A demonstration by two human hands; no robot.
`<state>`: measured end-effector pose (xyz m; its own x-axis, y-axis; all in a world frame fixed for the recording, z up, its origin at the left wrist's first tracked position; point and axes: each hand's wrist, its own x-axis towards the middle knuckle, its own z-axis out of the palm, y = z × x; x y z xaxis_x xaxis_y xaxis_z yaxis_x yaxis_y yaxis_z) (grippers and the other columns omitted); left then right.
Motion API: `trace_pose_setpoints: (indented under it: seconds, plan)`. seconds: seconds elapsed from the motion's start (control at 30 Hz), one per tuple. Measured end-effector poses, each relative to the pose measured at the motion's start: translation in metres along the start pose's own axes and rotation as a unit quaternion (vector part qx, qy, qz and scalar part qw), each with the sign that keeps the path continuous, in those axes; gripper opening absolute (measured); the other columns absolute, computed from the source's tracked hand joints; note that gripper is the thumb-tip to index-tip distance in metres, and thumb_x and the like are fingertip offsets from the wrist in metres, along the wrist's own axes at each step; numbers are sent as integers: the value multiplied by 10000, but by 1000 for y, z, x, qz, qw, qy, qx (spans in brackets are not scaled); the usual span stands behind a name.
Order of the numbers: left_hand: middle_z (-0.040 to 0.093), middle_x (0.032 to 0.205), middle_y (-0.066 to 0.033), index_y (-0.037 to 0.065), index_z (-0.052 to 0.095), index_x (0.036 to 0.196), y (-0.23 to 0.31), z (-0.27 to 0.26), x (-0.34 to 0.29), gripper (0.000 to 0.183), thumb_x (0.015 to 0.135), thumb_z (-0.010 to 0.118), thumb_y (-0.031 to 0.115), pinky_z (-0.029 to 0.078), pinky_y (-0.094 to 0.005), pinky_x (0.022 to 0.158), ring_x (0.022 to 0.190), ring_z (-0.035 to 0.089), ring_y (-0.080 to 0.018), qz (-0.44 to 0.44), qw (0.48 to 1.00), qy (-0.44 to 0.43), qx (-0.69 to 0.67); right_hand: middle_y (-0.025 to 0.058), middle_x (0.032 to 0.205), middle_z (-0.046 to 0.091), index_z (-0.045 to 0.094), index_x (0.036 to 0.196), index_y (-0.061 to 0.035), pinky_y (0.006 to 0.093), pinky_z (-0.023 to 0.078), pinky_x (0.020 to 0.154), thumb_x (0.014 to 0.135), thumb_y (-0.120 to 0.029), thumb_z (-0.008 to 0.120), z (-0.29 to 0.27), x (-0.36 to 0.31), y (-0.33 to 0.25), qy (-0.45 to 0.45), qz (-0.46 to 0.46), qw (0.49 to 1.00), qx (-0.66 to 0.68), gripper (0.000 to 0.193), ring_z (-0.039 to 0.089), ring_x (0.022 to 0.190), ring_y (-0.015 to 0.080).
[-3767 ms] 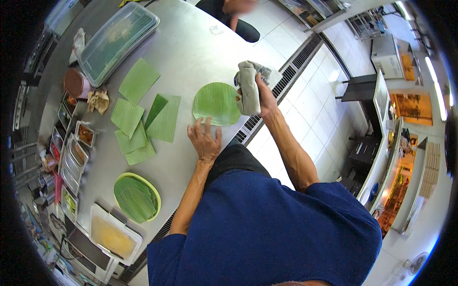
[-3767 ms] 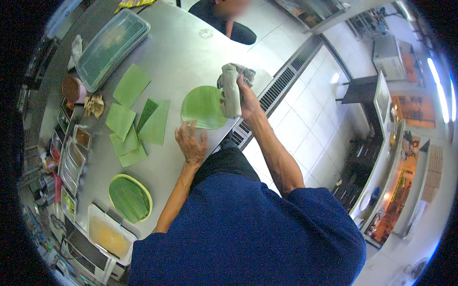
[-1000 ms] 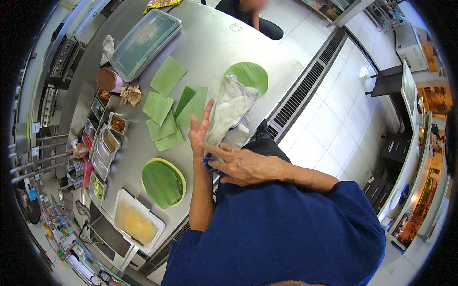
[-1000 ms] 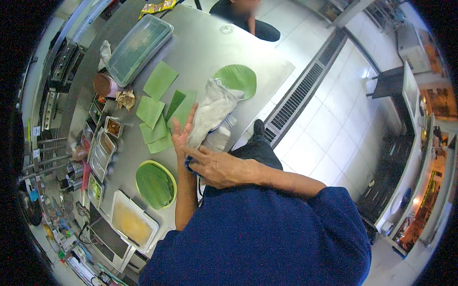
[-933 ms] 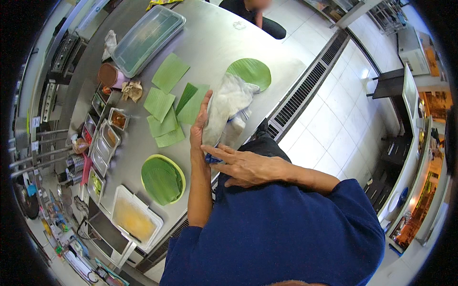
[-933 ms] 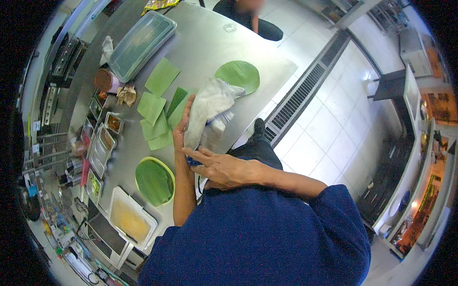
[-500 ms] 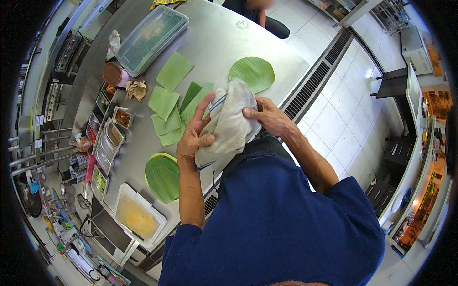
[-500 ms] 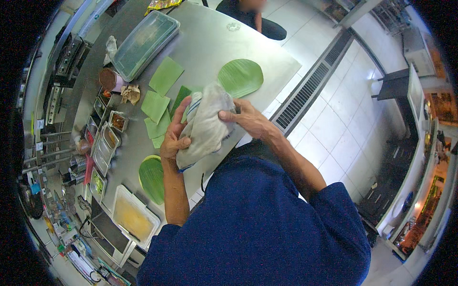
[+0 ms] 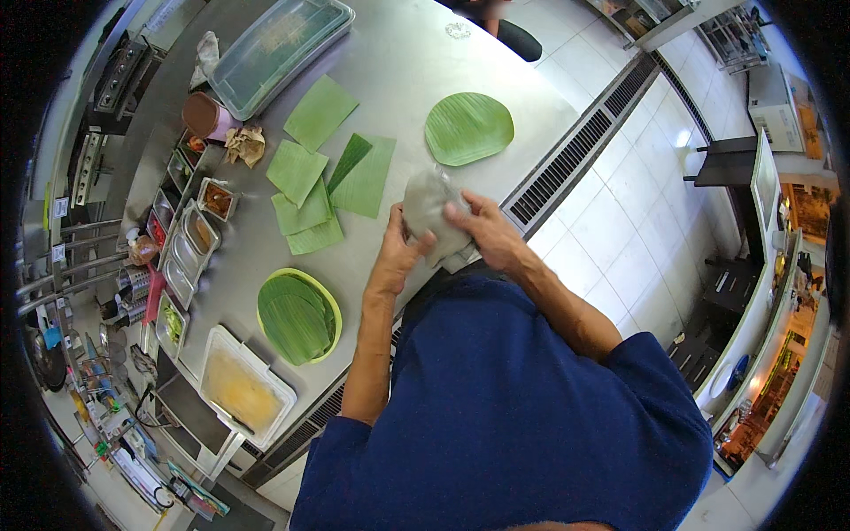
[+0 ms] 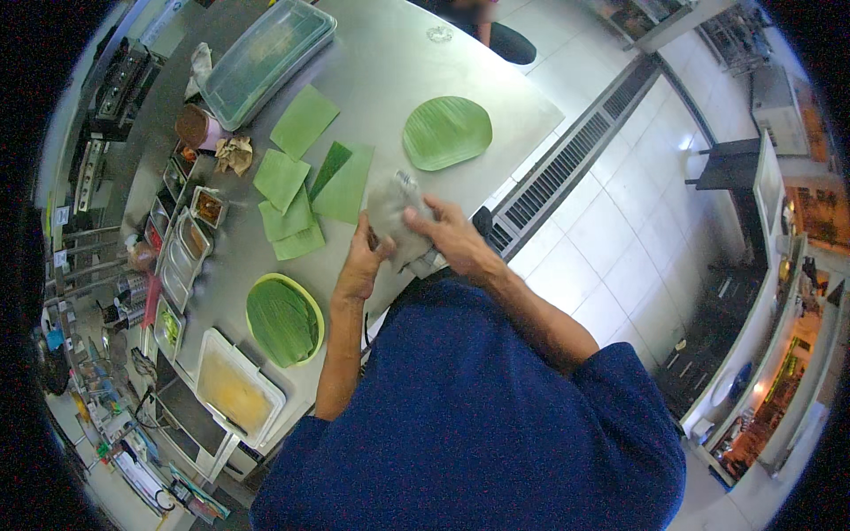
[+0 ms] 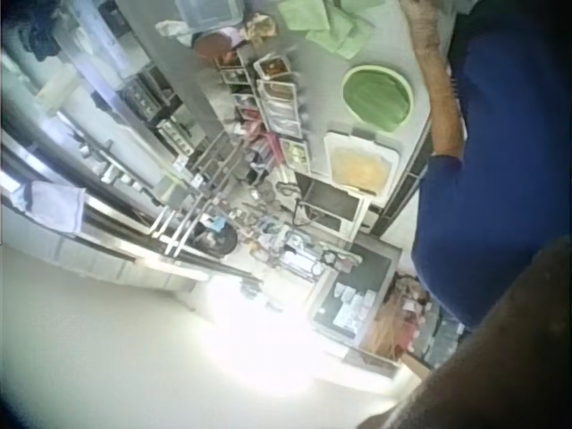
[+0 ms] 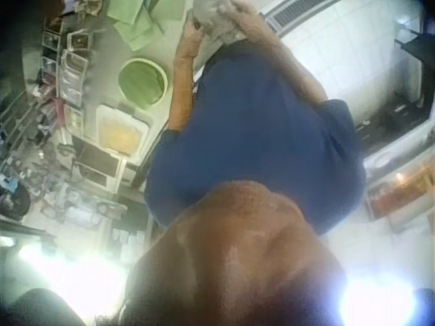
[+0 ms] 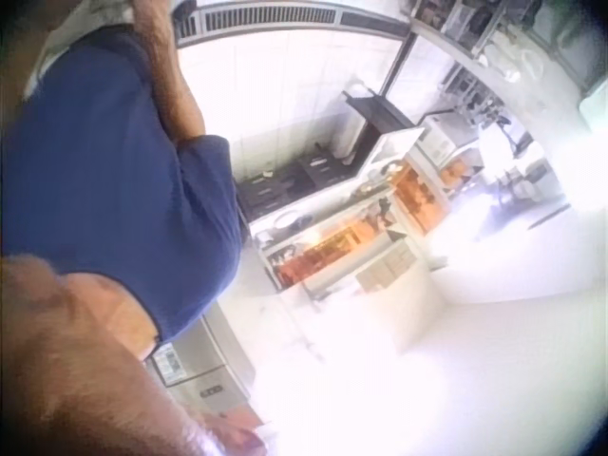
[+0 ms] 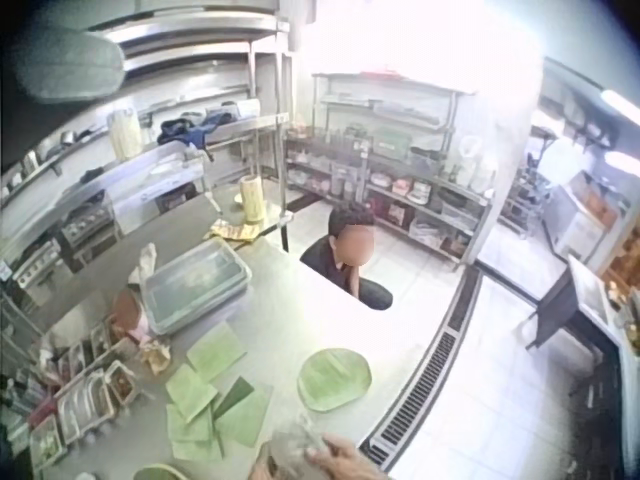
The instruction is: The person wipes green banana leaves with a cloth on a stainless steel countertop. They handle the leaves one at a time, wiping both sides and placing them into a green basket. The person occasionally folds the cloth to use a clean section.
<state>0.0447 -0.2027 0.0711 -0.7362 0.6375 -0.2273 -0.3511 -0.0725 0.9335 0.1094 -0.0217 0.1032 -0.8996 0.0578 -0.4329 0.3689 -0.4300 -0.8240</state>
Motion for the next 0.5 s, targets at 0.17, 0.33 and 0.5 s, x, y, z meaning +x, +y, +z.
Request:
trace_pose_setpoints:
  seconds: [0.17, 0.33, 0.5]
  plan:
    - [541, 1417, -100, 62, 386, 1506, 19, 39, -2, 723, 886, 755, 107, 405, -350, 1102, 1304, 515, -223, 89, 984, 66, 142, 186, 1180, 653, 516, 1353, 81, 351, 484, 972, 881, -370, 775, -13, 10, -22, 25, -74, 990, -118, 703, 615, 1078, 226]
    - [583, 1379, -132, 25, 450, 1461, 20, -8, 9, 534, 1018, 591, 287, 461, -382, 1074, 1274, 559, -242, -124, 987, 68, -71, 169, 1211, 662, 560, 1316, 82, 363, 474, 1018, 783, -179, 812, -44, 25, -44, -32, -46, 985, -166, 645, 621, 1118, 245]
    - [562, 1412, -140, -21, 443, 1434, 64, -31, -8, 693, 1016, 474, 530, 476, -424, 1082, 1267, 574, -253, -154, 963, 73, -209, 174, 1377, 576, 535, 1406, -65, 419, 476, 1058, 849, -290, 776, -70, 43, -36, 87, -131, 918, -363, 647, 561, 1249, 289]
